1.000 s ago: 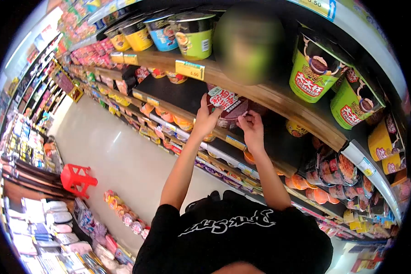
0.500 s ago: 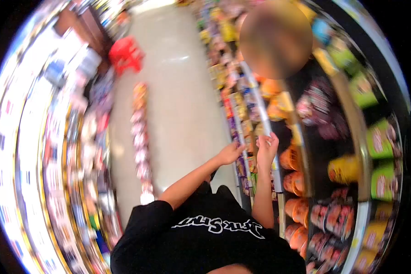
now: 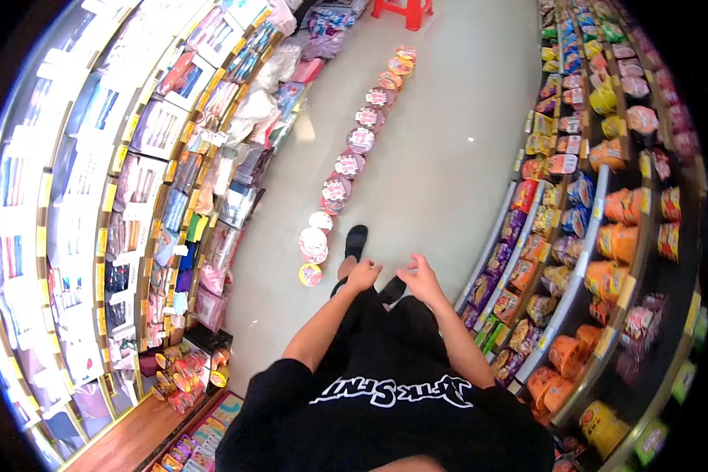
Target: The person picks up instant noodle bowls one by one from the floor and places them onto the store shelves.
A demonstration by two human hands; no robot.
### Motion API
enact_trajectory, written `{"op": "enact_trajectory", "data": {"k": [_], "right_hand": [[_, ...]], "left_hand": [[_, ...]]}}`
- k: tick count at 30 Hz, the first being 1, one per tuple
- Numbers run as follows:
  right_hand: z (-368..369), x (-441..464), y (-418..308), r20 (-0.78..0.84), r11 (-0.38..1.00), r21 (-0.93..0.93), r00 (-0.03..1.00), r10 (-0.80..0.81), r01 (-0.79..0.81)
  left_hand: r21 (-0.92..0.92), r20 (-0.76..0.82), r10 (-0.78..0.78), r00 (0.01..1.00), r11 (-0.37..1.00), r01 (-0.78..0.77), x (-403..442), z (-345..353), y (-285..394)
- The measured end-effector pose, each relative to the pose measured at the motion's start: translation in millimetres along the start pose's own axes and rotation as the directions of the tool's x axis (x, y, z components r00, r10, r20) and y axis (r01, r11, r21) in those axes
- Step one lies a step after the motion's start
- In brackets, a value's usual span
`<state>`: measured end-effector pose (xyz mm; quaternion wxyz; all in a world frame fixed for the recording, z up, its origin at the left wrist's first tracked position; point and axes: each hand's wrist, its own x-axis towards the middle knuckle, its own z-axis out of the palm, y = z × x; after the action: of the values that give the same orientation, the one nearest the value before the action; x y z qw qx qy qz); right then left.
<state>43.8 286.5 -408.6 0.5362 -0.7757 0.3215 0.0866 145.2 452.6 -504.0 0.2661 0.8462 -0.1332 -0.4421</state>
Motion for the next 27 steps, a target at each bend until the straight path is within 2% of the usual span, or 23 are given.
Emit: {"op": "enact_trajectory", "data": {"k": [1,2,4,6,7,10,11,12,13,14,15,16,18,19,21,22,24,25,27], "right_hand": [[10,18,-1,0.034,0.999,-0.042,0.999,-0.001,0.002],[22,37,0,0.066,0.997,-0.082,0.998,0.000,0.006],[46,79,0,0.126,0.990,-0.137,0.991,0.041,-0.023],[73,131,7,0.174,0.981,-0.176,0.978,0.112,-0.081],[89,161,14,0.195,0.980,-0.151,0.968,0.161,-0.132],[143,252,35,0.186,0.977,-0.136,0.965,0.185,-0.162],[164,282,44,0.171,0.973,-0.095,0.959,0.226,-0.212],[185,310,53,0.165,0.970,-0.052,0.956,0.243,-0.237],[205,338,65,0.158,0.965,-0.011,0.953,0.260,-0.262],[228,365,85,0.174,0.960,-0.017,0.944,0.279,-0.281],[249,391,106,0.183,0.955,-0.022,0.938,0.294,-0.295],[267,415,122,0.170,0.958,-0.051,0.942,0.288,-0.284],[293,457,151,0.143,0.944,-0.121,0.936,0.321,-0.305],[300,474,158,0.129,0.928,-0.160,0.925,0.358,-0.337],[319,501,177,-0.060,0.951,-0.121,0.958,0.279,-0.284],[325,513,184,-0.044,0.964,-0.053,0.965,0.258,-0.260],[336,532,196,-0.026,0.974,0.084,0.977,0.212,-0.209],[340,533,199,-0.027,0.972,0.066,0.974,0.226,-0.224],[340,529,198,-0.030,0.968,0.022,0.968,0.249,-0.249]], "left_hand": [[0.021,0.067,-0.076,0.995,0.997,0.075,11,-13,-14],[-0.143,-0.003,-0.087,0.996,0.986,0.086,27,-9,-48],[-0.151,-0.078,-0.082,0.994,0.986,0.070,27,-47,-46],[-0.192,-0.072,-0.130,0.989,0.975,0.114,61,-62,-71],[-0.096,-0.065,-0.127,0.990,0.988,0.121,94,-49,-116],[-0.031,-0.014,-0.238,0.971,0.971,0.238,178,-49,-182],[-0.027,-0.043,-0.255,0.966,0.967,0.254,213,-43,-213],[-0.055,-0.052,-0.273,0.961,0.961,0.270,240,-52,-221],[0.029,-0.012,-0.291,0.957,0.956,0.291,275,-59,-233],[0.022,-0.045,-0.304,0.952,0.952,0.305,305,-67,-236],[-0.320,-0.050,-0.367,0.929,0.887,0.333,335,-67,-248],[-0.325,-0.181,-0.102,0.978,0.945,0.038,382,-42,-306],[-0.232,-0.201,-0.136,0.970,0.969,0.087,420,-75,-274],[-0.210,-0.174,-0.313,0.934,0.938,0.276,439,-85,-263],[-0.330,-0.196,-0.371,0.908,0.897,0.295,480,-71,-288],[-0.386,-0.211,-0.397,0.893,0.873,0.297,490,-70,-295],[-0.472,-0.108,-0.292,0.950,0.856,0.209,498,-76,-293],[-0.521,-0.061,-0.231,0.971,0.837,0.167,498,-79,-290],[-0.530,-0.044,-0.213,0.976,0.833,0.158,486,-85,-280]]}}
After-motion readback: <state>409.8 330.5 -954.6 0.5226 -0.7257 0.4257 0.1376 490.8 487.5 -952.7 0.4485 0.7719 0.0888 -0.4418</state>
